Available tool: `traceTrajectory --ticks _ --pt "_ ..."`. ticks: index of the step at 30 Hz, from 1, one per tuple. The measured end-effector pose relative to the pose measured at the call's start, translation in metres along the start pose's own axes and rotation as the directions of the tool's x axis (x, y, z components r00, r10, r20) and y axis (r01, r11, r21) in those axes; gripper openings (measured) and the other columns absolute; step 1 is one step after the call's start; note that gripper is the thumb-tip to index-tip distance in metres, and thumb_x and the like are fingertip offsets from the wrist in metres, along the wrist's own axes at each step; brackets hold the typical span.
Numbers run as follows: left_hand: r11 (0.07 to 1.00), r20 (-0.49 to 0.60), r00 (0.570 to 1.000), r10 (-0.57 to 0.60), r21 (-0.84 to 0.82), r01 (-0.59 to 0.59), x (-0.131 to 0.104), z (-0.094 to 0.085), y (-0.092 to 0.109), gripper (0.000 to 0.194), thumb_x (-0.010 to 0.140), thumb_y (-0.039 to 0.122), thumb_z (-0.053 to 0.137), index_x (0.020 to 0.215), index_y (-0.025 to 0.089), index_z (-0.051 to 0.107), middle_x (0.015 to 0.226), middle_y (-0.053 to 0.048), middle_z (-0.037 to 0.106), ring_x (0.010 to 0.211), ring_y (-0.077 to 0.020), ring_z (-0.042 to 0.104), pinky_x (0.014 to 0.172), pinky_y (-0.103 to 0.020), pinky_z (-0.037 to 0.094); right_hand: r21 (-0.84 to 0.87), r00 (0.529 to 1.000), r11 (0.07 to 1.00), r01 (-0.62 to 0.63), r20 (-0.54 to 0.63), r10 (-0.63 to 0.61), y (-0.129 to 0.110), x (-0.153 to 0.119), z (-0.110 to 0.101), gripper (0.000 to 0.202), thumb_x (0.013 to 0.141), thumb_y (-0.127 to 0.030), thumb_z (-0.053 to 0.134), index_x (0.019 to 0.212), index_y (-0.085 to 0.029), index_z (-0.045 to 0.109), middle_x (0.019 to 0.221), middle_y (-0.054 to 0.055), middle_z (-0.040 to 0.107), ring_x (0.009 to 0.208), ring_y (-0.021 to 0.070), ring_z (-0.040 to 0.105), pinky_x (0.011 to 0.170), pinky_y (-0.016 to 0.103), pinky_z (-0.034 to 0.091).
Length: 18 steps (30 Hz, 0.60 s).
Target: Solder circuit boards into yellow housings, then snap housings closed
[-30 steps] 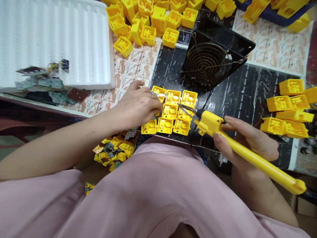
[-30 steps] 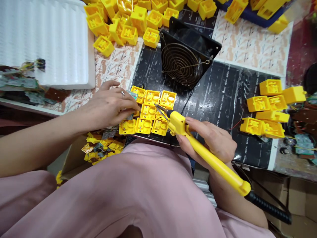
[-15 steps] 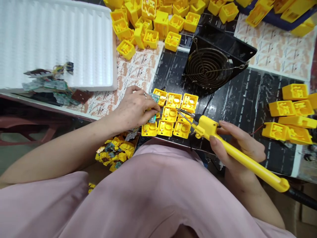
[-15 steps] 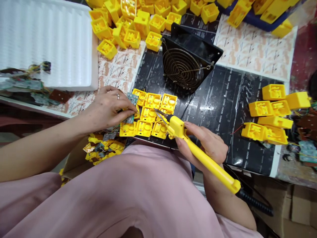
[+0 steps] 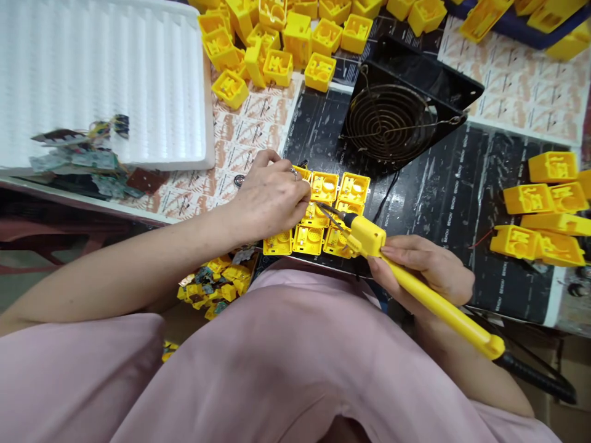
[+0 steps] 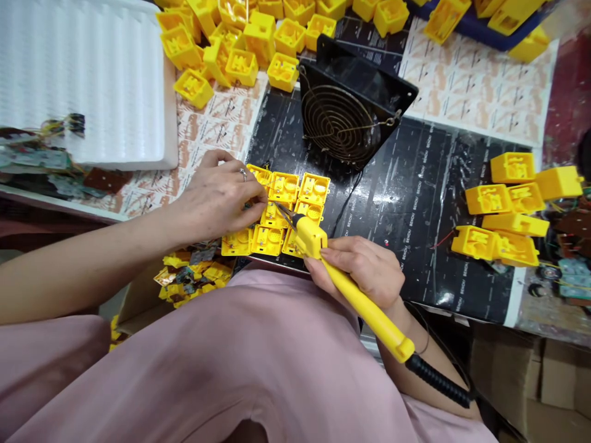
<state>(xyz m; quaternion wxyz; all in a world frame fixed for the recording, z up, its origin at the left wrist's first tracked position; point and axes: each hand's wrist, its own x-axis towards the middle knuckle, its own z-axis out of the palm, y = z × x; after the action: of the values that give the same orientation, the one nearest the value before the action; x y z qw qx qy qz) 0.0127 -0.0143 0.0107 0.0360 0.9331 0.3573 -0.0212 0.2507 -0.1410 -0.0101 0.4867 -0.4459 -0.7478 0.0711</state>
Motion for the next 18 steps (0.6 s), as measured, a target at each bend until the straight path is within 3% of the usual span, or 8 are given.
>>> traceTrajectory --ticks 4,9,13,18 --pt "1.0 -0.062 0.998 0.027 -0.003 -0.028 -0.001 0.004 -0.003 0.027 0.093 0.027 0.049 0.072 0.023 0.067 0.068 -0.003 0.066 0.083 -0.0228 0.061 0.1 -0.049 0.046 -0.006 0.995 0.997 0.081 0.056 -0.081 0.0 0.005 0.001 0.026 0.077 -0.007 0.084 0.09 -0.021 0.066 0.074 0.0 0.075 0.062 0.0173 0.075 0.049 0.023 0.06" --pt "1.0 -0.016 1.0 0.014 0.011 -0.014 0.001 0.005 -0.003 0.027 0.092 0.025 0.048 0.072 0.02 0.066 0.066 -0.003 0.063 0.087 -0.0225 0.061 0.101 -0.047 0.044 0.011 0.981 0.996 0.088 0.174 -0.088 -0.005 0.013 -0.009 0.026 0.08 -0.009 0.084 0.093 -0.022 0.065 0.078 0.0 0.075 0.066 0.0173 0.074 0.056 0.026 0.063" --pt "0.999 -0.027 0.999 0.038 0.03 -0.037 0.001 0.002 -0.002 0.029 0.093 0.024 0.047 0.07 0.021 0.065 0.067 -0.003 0.064 0.087 -0.0223 0.06 0.1 -0.047 0.045 -0.01 0.996 0.999 0.038 0.08 -0.037 -0.009 0.016 -0.019 0.026 0.077 -0.007 0.085 0.09 -0.021 0.067 0.074 -0.001 0.073 0.061 0.0148 0.072 0.052 0.023 0.06" --pt "0.998 0.038 0.999 0.032 0.058 -0.034 0.003 -0.003 -0.001 0.03 0.095 0.024 0.046 0.072 0.022 0.066 0.071 -0.004 0.067 0.09 -0.0238 0.06 0.101 -0.049 0.043 -0.053 1.0 0.999 0.003 0.022 -0.002 -0.003 0.009 -0.015 0.024 0.078 -0.011 0.085 0.089 -0.024 0.069 0.072 -0.003 0.074 0.057 0.0149 0.071 0.046 0.023 0.058"
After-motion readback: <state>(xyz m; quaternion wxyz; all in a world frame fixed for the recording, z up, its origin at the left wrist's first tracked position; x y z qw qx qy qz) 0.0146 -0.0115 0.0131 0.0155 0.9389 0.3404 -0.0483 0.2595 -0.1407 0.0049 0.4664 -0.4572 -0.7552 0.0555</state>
